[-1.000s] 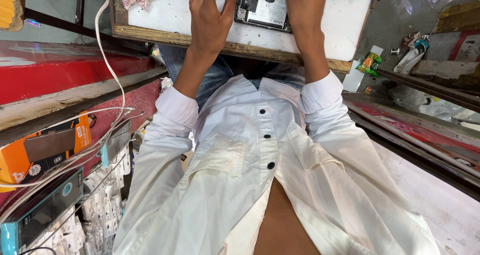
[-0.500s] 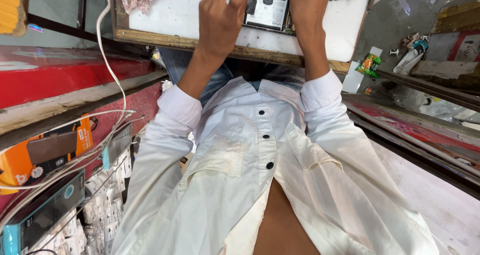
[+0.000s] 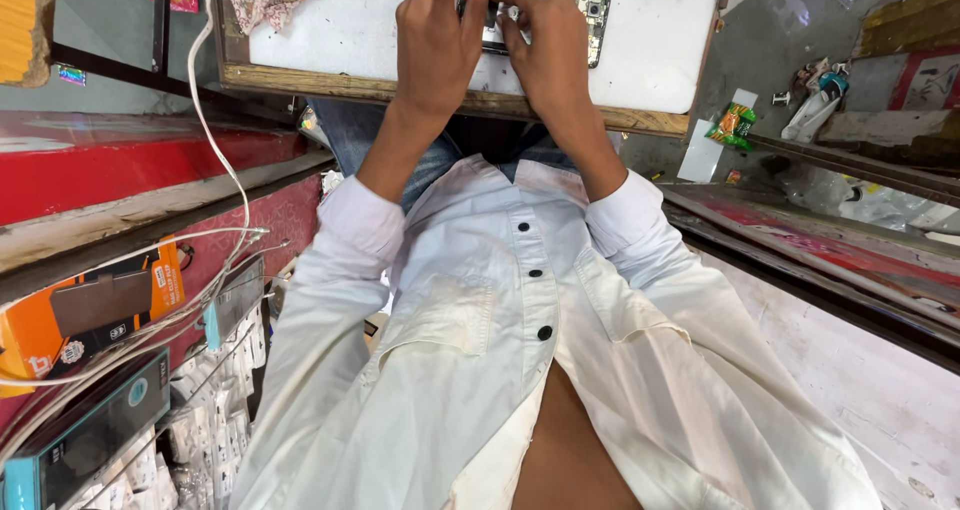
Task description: The person uses a screwdriver to remove screws from a disassembled smartphone on a workbench, then lifts and sets aside the motherboard. The person continues to remove additional screws and components from the phone chassis.
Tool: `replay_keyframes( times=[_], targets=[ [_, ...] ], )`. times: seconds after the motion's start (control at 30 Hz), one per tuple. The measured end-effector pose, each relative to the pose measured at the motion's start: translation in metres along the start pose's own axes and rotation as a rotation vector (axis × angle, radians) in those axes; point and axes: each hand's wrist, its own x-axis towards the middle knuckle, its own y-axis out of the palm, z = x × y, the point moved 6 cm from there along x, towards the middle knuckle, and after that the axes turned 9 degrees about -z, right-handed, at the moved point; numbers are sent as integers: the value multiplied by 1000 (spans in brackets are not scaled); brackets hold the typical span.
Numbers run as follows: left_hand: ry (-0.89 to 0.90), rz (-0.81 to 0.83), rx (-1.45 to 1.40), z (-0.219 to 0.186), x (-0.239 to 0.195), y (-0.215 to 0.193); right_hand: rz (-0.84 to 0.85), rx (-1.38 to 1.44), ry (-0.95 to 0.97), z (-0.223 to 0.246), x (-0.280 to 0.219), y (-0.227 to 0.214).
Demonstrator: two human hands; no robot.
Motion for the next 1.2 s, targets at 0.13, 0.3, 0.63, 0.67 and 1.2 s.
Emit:
replay_keyframes(
  times=[0.13, 0.3, 0.63, 0.67, 1.2],
  targets=[
    [82, -20, -241, -9, 12, -15, 1, -4, -1, 2, 4, 0],
    [126, 16, 12, -2, 16, -17, -8, -35, 22, -2, 3, 2],
    [174, 103, 107, -5, 21, -12, -23, -42, 11, -5, 3, 3],
    [178, 114, 65, -10, 18, -11, -23, -21, 24, -6, -1, 2],
    [84, 99, -70, -10, 29, -17, -24, -19, 69, -2, 5, -1]
  ],
)
